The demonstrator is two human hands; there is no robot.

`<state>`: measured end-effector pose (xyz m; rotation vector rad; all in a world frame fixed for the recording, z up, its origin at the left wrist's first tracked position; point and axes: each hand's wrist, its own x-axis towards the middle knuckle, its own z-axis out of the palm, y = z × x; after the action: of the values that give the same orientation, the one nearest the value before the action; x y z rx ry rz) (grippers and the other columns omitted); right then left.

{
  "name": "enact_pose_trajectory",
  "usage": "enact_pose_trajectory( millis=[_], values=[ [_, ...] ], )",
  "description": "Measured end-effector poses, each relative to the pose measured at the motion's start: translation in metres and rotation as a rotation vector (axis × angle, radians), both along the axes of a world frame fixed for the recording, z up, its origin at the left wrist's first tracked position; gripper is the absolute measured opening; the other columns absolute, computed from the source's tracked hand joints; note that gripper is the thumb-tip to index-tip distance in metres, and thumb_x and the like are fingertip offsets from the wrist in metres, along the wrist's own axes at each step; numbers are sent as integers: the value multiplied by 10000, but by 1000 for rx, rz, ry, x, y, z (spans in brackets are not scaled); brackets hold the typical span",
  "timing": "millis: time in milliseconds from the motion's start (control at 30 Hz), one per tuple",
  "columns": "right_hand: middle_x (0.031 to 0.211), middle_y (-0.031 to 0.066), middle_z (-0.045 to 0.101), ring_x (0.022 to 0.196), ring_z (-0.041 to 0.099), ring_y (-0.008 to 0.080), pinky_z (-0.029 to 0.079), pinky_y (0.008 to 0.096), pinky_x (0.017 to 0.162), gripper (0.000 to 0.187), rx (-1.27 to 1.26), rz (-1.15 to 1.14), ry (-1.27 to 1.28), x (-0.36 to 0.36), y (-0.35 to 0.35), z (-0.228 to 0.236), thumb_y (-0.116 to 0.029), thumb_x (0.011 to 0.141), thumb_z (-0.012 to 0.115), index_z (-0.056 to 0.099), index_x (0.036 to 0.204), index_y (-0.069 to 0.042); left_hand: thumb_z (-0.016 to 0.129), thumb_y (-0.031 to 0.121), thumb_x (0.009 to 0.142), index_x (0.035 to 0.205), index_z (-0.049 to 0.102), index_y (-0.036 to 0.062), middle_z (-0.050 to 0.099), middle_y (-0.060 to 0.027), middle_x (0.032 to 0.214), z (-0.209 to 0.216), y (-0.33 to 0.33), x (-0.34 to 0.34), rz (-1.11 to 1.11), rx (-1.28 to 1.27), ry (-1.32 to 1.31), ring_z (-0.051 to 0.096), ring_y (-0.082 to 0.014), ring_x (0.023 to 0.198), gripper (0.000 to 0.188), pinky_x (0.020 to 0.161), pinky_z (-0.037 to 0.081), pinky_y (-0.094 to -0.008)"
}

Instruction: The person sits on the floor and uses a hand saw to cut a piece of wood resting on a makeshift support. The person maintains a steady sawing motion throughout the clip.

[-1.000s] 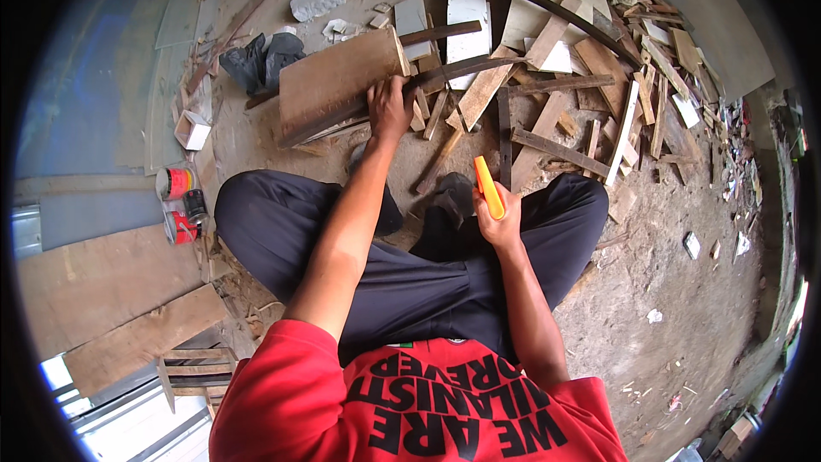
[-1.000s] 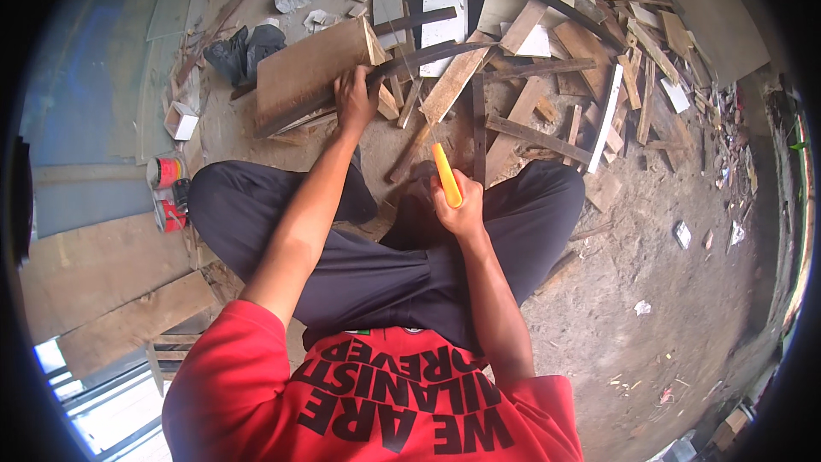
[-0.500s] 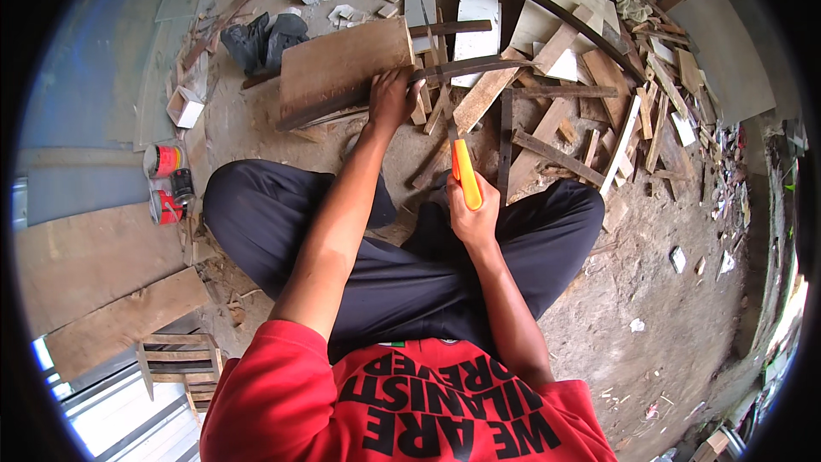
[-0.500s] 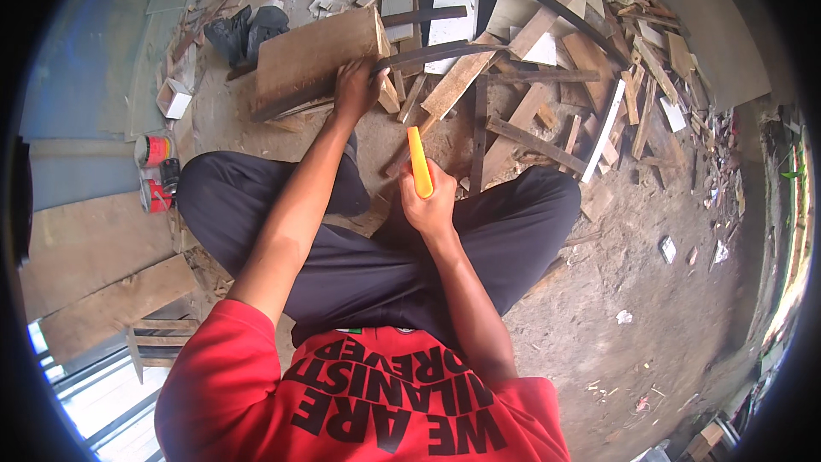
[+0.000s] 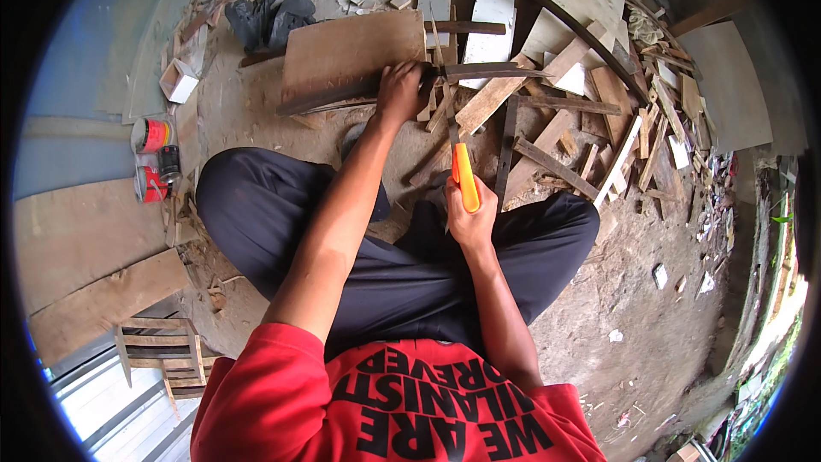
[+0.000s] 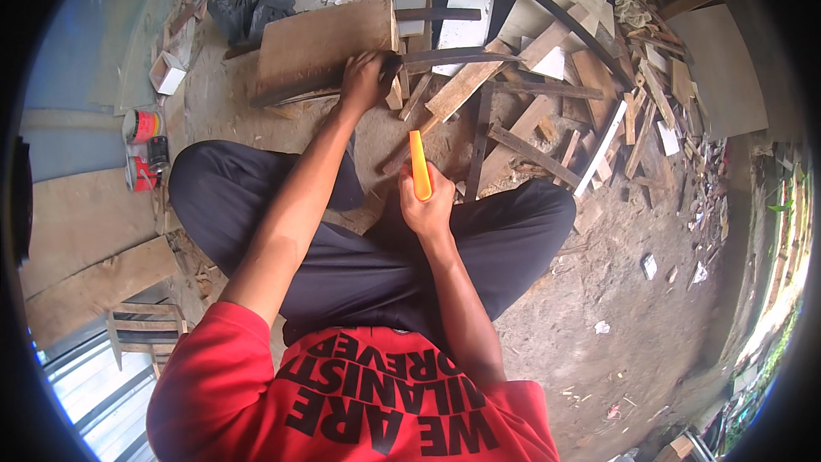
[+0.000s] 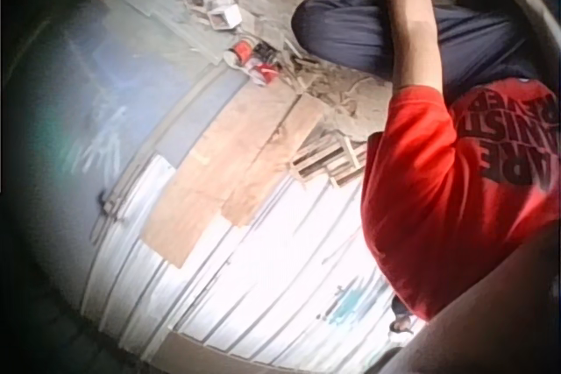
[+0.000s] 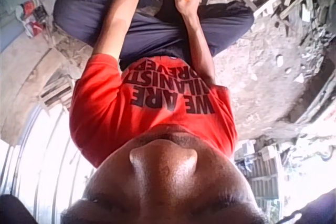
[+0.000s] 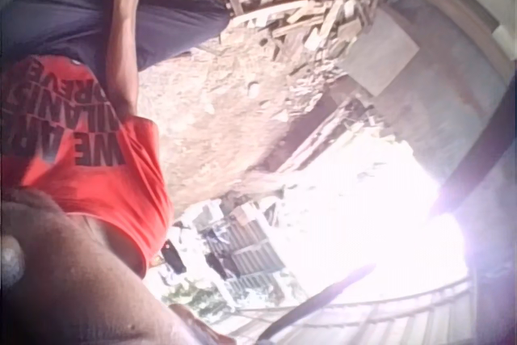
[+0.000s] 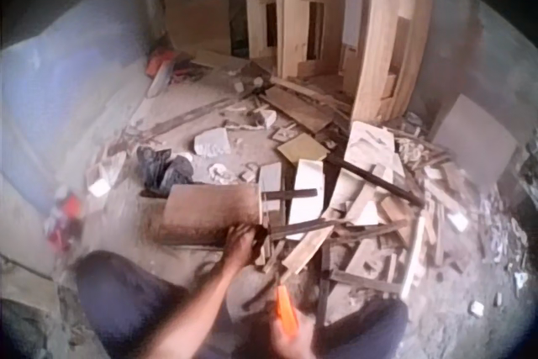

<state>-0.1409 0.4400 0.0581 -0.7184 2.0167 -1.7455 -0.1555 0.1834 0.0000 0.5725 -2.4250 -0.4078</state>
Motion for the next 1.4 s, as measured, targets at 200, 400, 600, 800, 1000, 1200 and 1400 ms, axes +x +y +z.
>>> enact_pose_trajectory(
  millis=[200, 400, 600, 800, 1000, 1200, 1400],
  values=[
    [546, 84, 497, 484, 466, 126, 398, 323, 484, 213, 43, 9, 27, -3, 3, 3, -116, 870, 645, 556, 724, 11, 615, 209, 911, 1045, 628, 131, 628, -47, 1004, -12, 12, -6, 94, -139, -19, 576, -249, 964, 156, 843, 389, -408],
    [551, 77, 498, 481, 470, 111, 395, 304, 474, 193, 92, 73, 34, 10, 32, 16, -84, 878, 615, 533, 733, 12, 607, 211, 911, 1035, 592, 136, 575, -50, 940, -12, 12, -6, 125, -198, -52, 549, -245, 918, 146, 852, 379, -419],
    [572, 55, 539, 503, 515, 94, 415, 269, 485, 131, 176, 73, -66, 24, 53, 42, -56, 878, 588, 570, 777, 25, 604, 235, 907, 1006, 582, 147, 552, -36, 914, -19, 13, -8, 143, -235, -64, 539, -231, 892, 134, 825, 378, -403],
    [603, 69, 554, 531, 532, 115, 431, 284, 517, 162, 102, 49, -58, -17, -16, 33, -126, 883, 592, 617, 834, 26, 604, 239, 898, 994, 579, 170, 544, -23, 902, -18, 12, -10, 156, -290, -56, 534, -217, 875, 121, 814, 380, -387],
    [604, 85, 558, 531, 530, 116, 428, 294, 509, 133, 158, 103, -17, -12, -6, 33, -90, 885, 585, 611, 830, 29, 610, 245, 900, 1010, 581, 174, 540, -13, 901, -19, 12, -6, 143, -276, -58, 534, -207, 869, 134, 816, 380, -380],
    [553, 39, 500, 483, 472, 88, 386, 262, 466, 119, 257, 86, -52, 23, 66, 48, -56, 859, 597, 581, 781, 33, 638, 276, 885, 1051, 583, 156, 543, -31, 908, -23, 15, -7, 148, -228, -71, 542, -214, 891, 213, 842, 391, -386],
    [589, 45, 517, 534, 492, 91, 405, 268, 507, 137, 136, 86, 15, -33, -39, 35, -81, 877, 550, 576, 800, 30, 632, 249, 879, 1026, 606, 170, 560, -9, 954, -21, 8, -11, 125, -246, -20, 540, -202, 889, 169, 843, 382, -385]
  ],
)
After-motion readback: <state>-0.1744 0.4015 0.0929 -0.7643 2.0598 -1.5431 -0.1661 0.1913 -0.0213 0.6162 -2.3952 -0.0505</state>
